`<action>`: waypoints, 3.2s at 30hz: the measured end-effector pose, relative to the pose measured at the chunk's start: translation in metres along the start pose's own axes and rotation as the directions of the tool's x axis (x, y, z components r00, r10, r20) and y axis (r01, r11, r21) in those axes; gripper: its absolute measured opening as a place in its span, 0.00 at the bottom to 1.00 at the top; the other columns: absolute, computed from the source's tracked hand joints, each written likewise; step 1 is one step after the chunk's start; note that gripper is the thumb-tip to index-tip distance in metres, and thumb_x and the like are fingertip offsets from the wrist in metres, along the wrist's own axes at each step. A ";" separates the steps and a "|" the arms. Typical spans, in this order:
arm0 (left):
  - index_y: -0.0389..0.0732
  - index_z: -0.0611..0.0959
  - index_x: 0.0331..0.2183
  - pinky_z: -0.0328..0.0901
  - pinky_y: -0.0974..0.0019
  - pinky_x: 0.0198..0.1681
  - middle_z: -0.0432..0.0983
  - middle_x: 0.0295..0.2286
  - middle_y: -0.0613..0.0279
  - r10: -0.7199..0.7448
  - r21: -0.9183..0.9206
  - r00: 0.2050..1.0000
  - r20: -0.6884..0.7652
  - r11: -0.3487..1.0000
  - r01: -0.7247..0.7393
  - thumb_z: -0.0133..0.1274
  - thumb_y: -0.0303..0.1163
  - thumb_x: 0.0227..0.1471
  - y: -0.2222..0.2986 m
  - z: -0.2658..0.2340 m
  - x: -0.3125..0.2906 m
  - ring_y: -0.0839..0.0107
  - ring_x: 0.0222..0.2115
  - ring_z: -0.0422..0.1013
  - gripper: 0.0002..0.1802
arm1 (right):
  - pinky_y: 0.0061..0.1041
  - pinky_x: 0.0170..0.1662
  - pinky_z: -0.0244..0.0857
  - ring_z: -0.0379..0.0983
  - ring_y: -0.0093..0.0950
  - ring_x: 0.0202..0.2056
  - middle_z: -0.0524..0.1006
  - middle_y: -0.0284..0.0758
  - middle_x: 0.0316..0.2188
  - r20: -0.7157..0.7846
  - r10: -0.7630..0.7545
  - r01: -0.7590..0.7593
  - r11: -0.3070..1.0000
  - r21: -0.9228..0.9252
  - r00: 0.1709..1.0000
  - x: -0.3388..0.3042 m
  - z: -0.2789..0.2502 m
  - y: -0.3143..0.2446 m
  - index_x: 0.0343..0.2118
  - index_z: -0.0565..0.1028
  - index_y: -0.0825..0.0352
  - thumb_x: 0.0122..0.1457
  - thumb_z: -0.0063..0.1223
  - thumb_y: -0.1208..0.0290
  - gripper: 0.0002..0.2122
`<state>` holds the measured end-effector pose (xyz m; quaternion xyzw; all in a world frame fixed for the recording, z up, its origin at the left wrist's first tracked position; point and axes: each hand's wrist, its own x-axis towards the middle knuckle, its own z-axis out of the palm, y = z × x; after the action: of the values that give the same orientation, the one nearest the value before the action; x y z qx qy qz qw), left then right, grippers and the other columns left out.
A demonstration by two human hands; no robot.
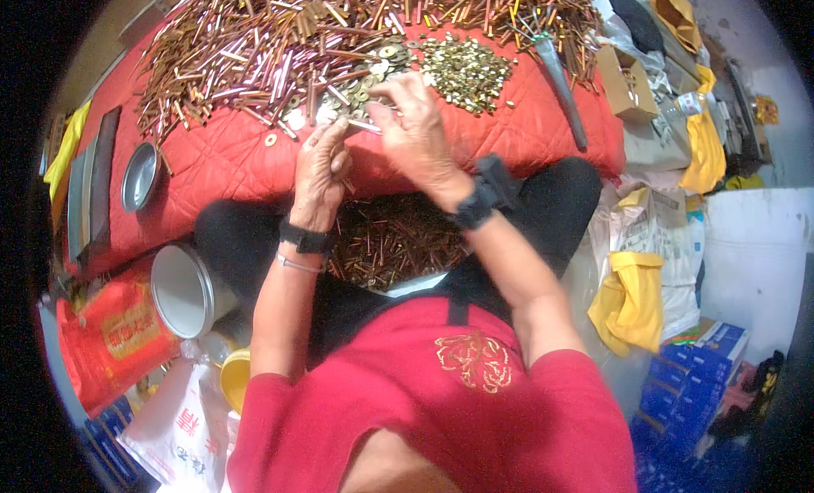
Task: Assembling small metal pins and washers on a work surface.
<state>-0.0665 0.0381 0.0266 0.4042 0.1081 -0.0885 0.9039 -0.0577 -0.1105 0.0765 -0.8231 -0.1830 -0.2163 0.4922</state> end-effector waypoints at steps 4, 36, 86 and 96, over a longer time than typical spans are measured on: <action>0.43 0.75 0.31 0.45 0.81 0.11 0.64 0.15 0.77 -0.114 -0.038 0.991 0.065 0.992 0.117 0.54 0.33 0.53 -0.010 -0.003 0.000 0.87 0.11 0.53 0.06 | 0.31 0.43 0.62 0.69 0.37 0.38 0.71 0.41 0.34 -0.099 -0.072 0.088 0.982 0.168 0.992 0.007 0.027 -0.005 0.36 0.73 0.69 0.57 0.50 0.70 0.08; 0.40 0.77 0.32 0.46 0.80 0.12 0.63 0.16 0.73 -0.110 0.093 0.962 0.252 0.992 0.089 0.52 0.33 0.53 0.005 0.008 -0.016 0.86 0.11 0.53 0.07 | 0.16 0.38 0.64 0.70 0.16 0.32 0.76 0.26 0.32 0.302 0.283 -0.376 0.869 0.321 0.910 0.001 -0.028 0.025 0.34 0.78 0.67 0.54 0.54 0.80 0.06; 0.39 0.81 0.29 0.44 0.80 0.14 0.63 0.15 0.77 -0.203 0.300 0.929 0.310 0.948 0.107 0.55 0.34 0.50 0.015 0.005 -0.017 0.88 0.13 0.52 0.08 | 0.25 0.35 0.65 0.69 0.23 0.29 0.73 0.34 0.27 0.287 0.185 -0.225 0.968 0.113 0.940 0.001 -0.030 0.004 0.53 0.68 0.63 0.61 0.45 0.72 0.16; 0.40 0.80 0.29 0.44 0.80 0.14 0.62 0.15 0.77 -0.219 0.262 0.910 0.353 0.957 0.129 0.55 0.34 0.50 0.009 0.003 -0.012 0.88 0.12 0.52 0.08 | 0.23 0.32 0.65 0.68 0.22 0.24 0.74 0.33 0.27 0.325 0.132 -0.151 0.988 0.034 0.937 -0.004 -0.031 0.007 0.51 0.70 0.64 0.61 0.47 0.70 0.15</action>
<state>-0.0754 0.0425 0.0383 0.4711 -0.0434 -0.2576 0.8425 -0.0626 -0.1413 0.0821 -0.8437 -0.2075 -0.0380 0.4937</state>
